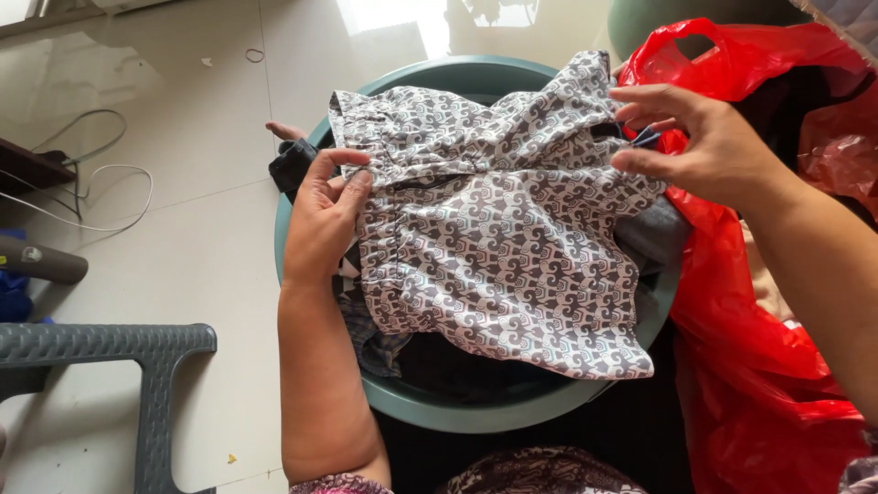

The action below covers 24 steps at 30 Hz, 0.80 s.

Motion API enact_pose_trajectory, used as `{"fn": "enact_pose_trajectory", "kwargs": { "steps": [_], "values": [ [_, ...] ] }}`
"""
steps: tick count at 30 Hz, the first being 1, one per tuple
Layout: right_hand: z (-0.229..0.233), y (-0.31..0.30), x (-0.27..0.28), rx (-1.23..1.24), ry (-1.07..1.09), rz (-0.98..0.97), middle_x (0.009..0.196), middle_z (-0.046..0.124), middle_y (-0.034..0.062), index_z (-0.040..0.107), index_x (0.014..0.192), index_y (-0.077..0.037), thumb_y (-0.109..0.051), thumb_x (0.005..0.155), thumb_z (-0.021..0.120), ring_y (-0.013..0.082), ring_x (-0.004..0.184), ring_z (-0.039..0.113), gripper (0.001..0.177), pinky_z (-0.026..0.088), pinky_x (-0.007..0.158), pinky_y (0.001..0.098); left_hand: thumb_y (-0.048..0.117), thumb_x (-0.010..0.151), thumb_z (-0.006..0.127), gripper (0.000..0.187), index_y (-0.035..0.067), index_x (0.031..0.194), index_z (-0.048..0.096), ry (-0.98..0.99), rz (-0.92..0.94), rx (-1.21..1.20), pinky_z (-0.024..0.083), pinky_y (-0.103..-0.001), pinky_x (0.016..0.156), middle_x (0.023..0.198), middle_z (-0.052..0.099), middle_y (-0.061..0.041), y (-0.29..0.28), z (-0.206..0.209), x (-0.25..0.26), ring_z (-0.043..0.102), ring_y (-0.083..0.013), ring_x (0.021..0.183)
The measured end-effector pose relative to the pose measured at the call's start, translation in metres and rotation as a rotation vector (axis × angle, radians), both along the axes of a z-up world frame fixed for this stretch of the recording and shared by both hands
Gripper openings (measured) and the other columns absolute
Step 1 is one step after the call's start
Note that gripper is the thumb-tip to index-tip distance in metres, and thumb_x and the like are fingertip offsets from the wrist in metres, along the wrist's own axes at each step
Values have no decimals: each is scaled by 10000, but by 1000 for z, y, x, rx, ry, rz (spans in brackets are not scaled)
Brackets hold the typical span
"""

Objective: Sorting through a basin of mixed laundry, picking up individual items like shirts and shorts to inspect them before folding or setting them aside.

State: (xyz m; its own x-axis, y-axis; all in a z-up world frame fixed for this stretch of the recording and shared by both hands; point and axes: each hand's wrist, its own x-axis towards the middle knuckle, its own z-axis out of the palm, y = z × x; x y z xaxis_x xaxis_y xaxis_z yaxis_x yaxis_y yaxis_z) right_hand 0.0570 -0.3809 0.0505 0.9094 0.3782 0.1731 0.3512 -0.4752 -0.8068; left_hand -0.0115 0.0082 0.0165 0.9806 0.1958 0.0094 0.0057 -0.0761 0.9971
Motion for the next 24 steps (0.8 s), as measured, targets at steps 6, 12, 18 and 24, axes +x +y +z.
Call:
{"fn": "enact_pose_trajectory", "kwargs": {
  "steps": [6,12,18,24],
  "values": [
    [7,39,5,-411,118,-27,1443,500,145,475,1540,-320,-310,617,879,317,1393,481,1008,410,1133,518,136,930,703,359,128,1289,678,-13,-83,50,411,-180,597,825,677,-22,1,5,-4,552,-51,668],
    [7,58,4,-301,-447,59,1518,286,276,640,1393,-99,-142,807,805,468,1409,238,611,247,1169,671,-73,784,770,622,-17,1362,547,-246,-200,-52,528,-184,670,1053,713,-138,-13,16,-6,671,-112,770],
    [36,123,-10,-253,-590,361,1609,398,218,496,1507,-90,-467,807,837,435,1471,352,865,316,1168,591,-27,750,745,576,59,1296,582,-480,-189,248,623,-256,841,1174,720,-148,-45,38,2,737,-186,932],
    [40,150,-8,-139,-317,351,1304,649,219,383,1509,-125,-51,646,906,376,1106,687,1012,653,866,432,-148,781,603,950,348,1517,265,-658,-294,219,714,-326,870,1305,731,-167,-49,28,11,802,-277,1092]
  ]
}}
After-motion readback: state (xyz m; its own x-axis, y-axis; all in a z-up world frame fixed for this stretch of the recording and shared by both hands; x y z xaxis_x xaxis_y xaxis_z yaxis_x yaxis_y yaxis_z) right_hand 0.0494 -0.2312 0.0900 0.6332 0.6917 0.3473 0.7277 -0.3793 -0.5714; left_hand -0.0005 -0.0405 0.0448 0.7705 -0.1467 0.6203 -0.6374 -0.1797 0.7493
